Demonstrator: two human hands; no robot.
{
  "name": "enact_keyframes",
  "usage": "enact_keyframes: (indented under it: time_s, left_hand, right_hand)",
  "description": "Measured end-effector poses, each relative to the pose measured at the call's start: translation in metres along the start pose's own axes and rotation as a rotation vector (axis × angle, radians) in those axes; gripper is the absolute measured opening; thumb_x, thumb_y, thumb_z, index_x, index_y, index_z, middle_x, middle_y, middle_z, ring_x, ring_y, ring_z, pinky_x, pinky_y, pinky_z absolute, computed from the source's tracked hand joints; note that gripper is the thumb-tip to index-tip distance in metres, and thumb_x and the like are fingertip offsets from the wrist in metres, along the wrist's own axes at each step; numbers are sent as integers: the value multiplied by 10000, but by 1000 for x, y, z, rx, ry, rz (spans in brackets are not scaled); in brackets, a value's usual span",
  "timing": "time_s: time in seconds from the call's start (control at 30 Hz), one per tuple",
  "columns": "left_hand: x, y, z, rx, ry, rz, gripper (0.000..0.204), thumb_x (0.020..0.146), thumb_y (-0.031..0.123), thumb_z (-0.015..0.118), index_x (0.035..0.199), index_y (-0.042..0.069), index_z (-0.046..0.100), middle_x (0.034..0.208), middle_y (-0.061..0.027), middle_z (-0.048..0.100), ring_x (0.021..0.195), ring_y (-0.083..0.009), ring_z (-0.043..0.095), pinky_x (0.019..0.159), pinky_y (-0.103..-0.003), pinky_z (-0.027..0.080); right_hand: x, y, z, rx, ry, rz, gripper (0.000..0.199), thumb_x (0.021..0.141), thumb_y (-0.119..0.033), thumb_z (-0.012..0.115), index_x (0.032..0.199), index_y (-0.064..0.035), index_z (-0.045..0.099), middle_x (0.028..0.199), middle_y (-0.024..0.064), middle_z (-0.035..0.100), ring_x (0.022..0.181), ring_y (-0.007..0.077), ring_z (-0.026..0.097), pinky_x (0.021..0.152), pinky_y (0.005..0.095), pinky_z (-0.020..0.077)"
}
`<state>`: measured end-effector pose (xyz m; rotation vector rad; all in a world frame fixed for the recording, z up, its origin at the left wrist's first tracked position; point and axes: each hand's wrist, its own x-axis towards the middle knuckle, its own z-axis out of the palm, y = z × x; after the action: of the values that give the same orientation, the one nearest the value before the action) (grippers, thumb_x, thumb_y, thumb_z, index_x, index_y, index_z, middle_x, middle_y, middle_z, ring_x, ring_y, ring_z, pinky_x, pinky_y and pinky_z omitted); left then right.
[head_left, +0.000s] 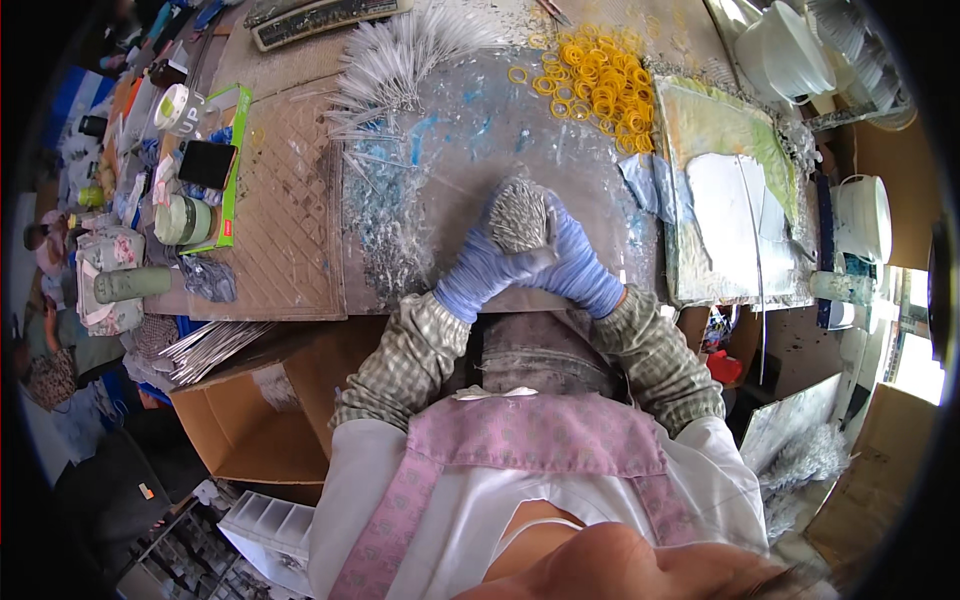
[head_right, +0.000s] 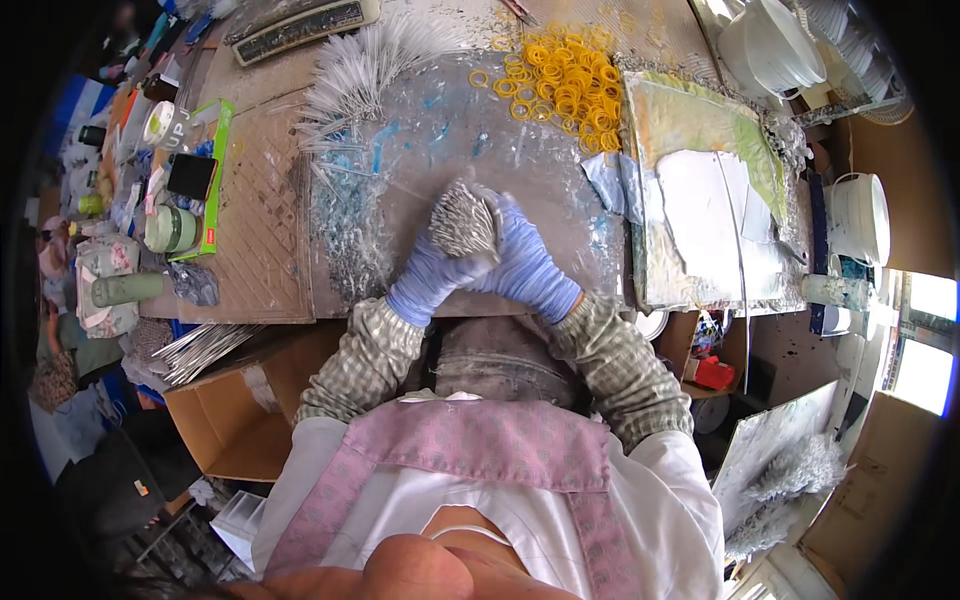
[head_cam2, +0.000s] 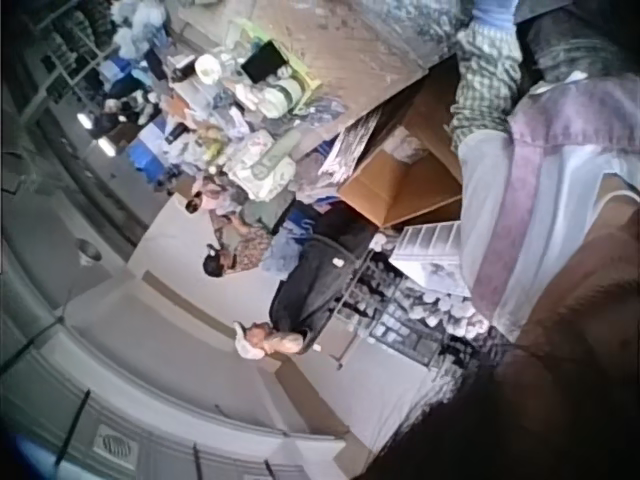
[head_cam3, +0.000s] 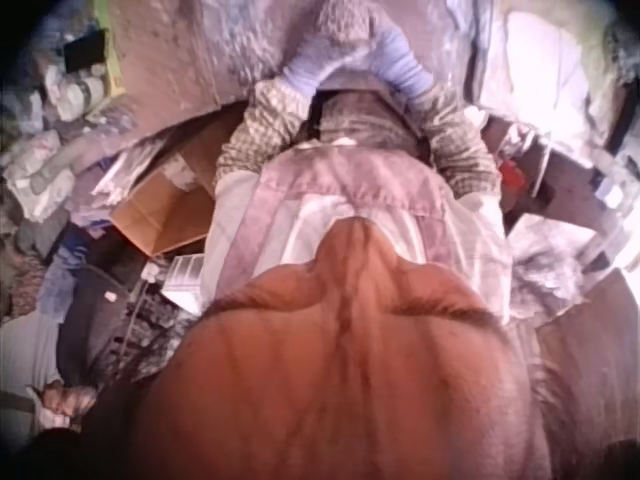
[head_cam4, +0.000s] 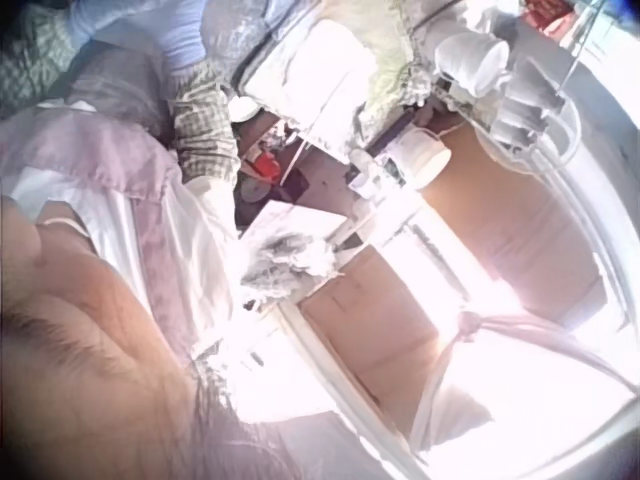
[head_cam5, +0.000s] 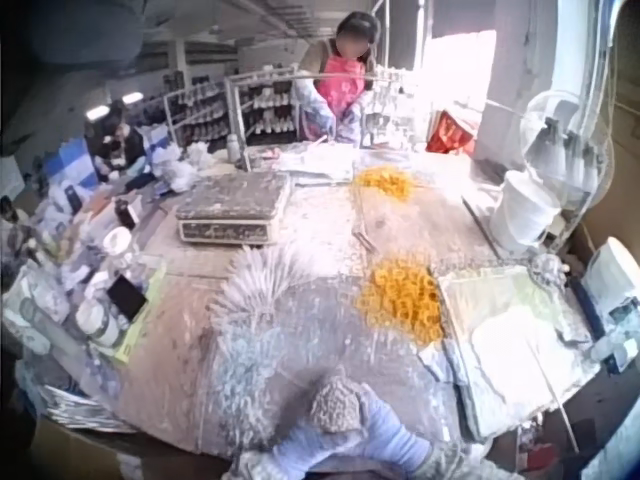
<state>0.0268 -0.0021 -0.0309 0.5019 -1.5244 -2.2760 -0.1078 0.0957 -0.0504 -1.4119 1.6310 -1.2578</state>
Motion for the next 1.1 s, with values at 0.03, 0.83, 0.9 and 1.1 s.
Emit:
enact_keyframes:
  time_s: [0.03, 0.83, 0.9, 1.1]
  left_hand:
    - [-8, -17, -7, -106, 60, 22, 803, 719, 349, 885, 1373, 71, 512, 1381, -148, 534, 1324, -311, 489, 1132, -398, 366]
    - [2, 52, 0, 904, 8, 848, 671, 728, 295, 884, 1297, 124, 572, 1440, -134, 536, 1372, -305, 490, 1187, -477, 307]
    - [3, 12, 2, 712, 47, 600, 729, 714, 281, 897, 1326, 114, 538, 1428, -135, 543, 1365, -305, 496, 1172, -468, 333]
    - [-5, 36, 10, 738, -1, 665, 953, 628, 335, 946, 1406, 111, 443, 1398, -140, 547, 1326, -371, 508, 1154, -457, 371]
  right_hand:
    - [5, -16, -5, 102, 0, 8, 885, 707, -324, 899, 1432, -64, 462, 1372, 148, 567, 1264, 298, 554, 1096, 404, 412]
    - [-1, -48, -22, -192, 263, -316, 869, 699, -490, 832, 1355, -27, 502, 1323, 149, 598, 1297, 334, 530, 1145, 517, 337]
    - [-2, -10, -14, -351, 143, -206, 842, 704, -467, 830, 1352, -36, 507, 1319, 152, 598, 1294, 339, 533, 1149, 526, 328]
    - [-12, -21, -22, -365, 134, -271, 863, 680, -430, 837, 1384, -70, 492, 1322, 172, 596, 1337, 333, 509, 1223, 532, 175]
